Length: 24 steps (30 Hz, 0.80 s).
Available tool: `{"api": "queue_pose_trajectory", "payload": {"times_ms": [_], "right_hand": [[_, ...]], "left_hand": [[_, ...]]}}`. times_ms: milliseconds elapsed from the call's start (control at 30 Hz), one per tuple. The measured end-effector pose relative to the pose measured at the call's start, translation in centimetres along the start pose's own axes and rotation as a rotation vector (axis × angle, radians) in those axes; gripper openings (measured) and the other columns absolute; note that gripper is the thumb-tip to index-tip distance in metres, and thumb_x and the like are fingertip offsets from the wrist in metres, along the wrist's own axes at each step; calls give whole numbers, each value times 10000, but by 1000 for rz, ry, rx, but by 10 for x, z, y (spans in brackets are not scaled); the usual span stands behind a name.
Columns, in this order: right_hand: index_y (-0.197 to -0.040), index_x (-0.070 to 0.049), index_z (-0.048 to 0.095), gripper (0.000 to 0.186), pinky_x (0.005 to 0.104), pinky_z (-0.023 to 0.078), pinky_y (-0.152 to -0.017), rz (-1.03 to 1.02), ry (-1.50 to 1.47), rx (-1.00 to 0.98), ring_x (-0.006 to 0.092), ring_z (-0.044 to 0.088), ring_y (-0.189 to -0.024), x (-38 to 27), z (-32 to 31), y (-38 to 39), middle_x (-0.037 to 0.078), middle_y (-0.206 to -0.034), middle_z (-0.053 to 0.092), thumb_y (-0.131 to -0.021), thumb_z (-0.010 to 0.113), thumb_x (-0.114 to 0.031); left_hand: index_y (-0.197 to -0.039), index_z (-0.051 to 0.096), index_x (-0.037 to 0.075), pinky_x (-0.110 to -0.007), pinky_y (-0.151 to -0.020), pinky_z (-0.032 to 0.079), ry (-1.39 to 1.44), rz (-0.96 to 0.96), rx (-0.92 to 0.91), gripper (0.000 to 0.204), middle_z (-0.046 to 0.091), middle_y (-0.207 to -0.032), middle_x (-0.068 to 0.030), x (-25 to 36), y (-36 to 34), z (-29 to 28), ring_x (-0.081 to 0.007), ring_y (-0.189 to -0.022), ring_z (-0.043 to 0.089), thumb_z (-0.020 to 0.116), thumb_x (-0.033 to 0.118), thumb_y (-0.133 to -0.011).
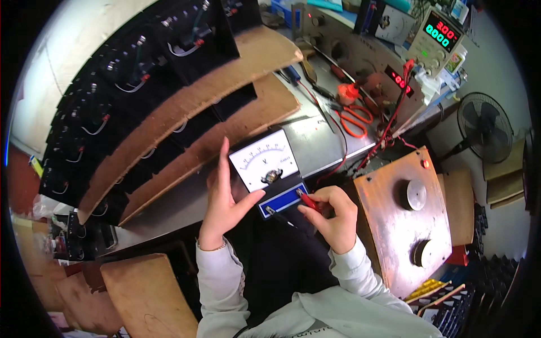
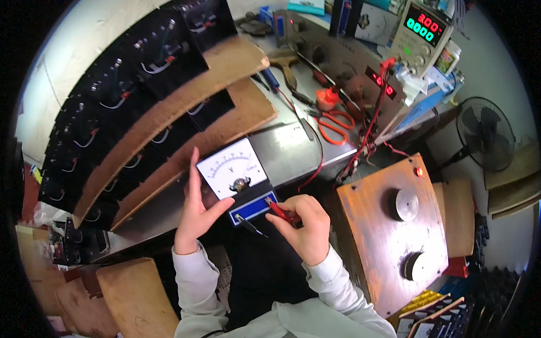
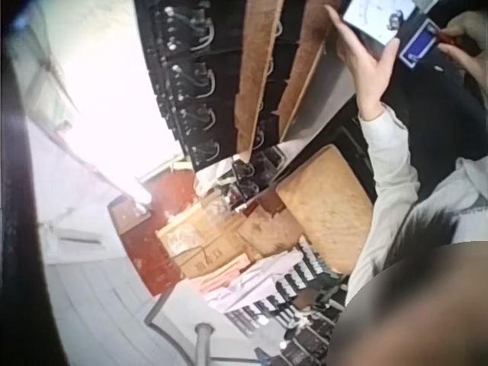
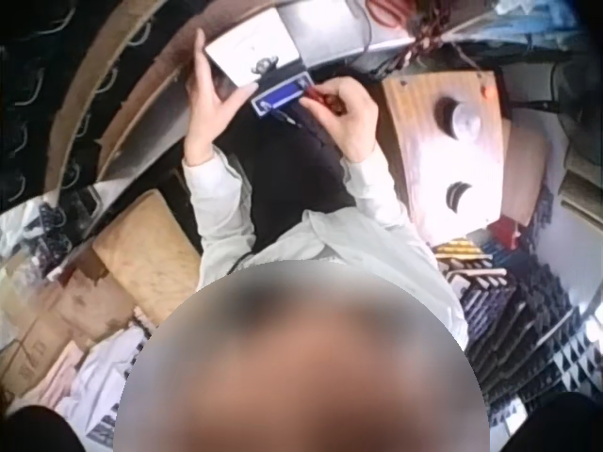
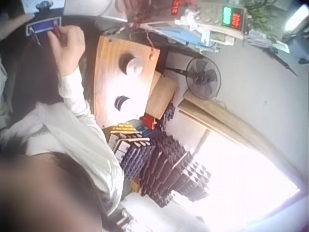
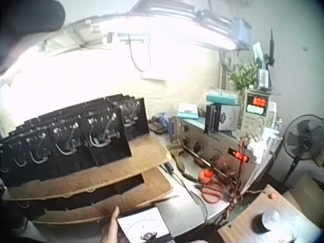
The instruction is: Testing and calibrating analog voltmeters using a power supply and probe.
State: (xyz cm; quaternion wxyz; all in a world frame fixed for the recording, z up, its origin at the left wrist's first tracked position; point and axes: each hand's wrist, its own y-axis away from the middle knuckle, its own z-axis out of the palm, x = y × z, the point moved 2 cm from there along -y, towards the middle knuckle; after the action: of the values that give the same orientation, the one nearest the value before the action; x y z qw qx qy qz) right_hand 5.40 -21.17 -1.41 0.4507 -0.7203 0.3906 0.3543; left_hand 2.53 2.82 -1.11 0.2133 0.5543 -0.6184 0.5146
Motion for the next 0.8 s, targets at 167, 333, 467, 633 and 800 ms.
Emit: {"api": "queue_pose_trajectory", "payload": {"times_ms": [167, 333, 467, 633, 800], "right_hand": [[-1222, 17, 595, 737, 424, 501, -937, -128, 161, 60, 370, 580, -1116, -17, 0, -7, 196, -1231, 584, -611, 935, -218], [-1509, 134, 205, 1215, 492, 420, -1039, -3, 374, 44, 464, 477, -1267, 2, 8, 24, 321, -1436, 421, -625, 898, -330], [-1517, 129, 223, 1211, 465, 411, -1054, 29, 323, 84, 451, 485, -1268, 17, -57, 78, 317, -1412, 452, -635, 884, -373], [-1430, 160, 316, 1112, 502, 481, -904, 454, 993, 634, 438, 562, -1029, 68, -207, 174, 272, -1163, 547, -608, 868, -345], [-1461, 139, 287, 1158, 479, 420, -1080, 824, 1106, 932, 480, 476, -1281, 102, -274, 233, 355, -1383, 451, -643, 865, -444]], "left_hand": [[-1607, 170, 59, -420, -1044, 441, 66, -23, -23, 1091, 601, -1311, -234, 4, 1, 10, -341, -1203, 602, 835, 111, -744], [-1575, 256, 1, -500, -1132, 298, -358, 64, -19, 1024, 405, -1493, -267, 58, 29, 65, -436, -1345, 402, 839, 199, -757], [-1492, 440, 18, -474, -1054, 425, -327, 175, -245, 739, 468, -1445, -253, 97, 63, 98, -428, -1301, 473, 770, 150, -844], [-929, 725, -3, -387, -924, 512, -113, 132, -452, 101, 704, -998, -134, 83, 75, 136, -311, -1026, 659, 755, 46, -847], [-751, 671, -18, -398, -829, 533, -125, 248, -436, 163, 678, -831, -124, 87, 54, 143, -310, -884, 653, 664, 24, -908]]}}
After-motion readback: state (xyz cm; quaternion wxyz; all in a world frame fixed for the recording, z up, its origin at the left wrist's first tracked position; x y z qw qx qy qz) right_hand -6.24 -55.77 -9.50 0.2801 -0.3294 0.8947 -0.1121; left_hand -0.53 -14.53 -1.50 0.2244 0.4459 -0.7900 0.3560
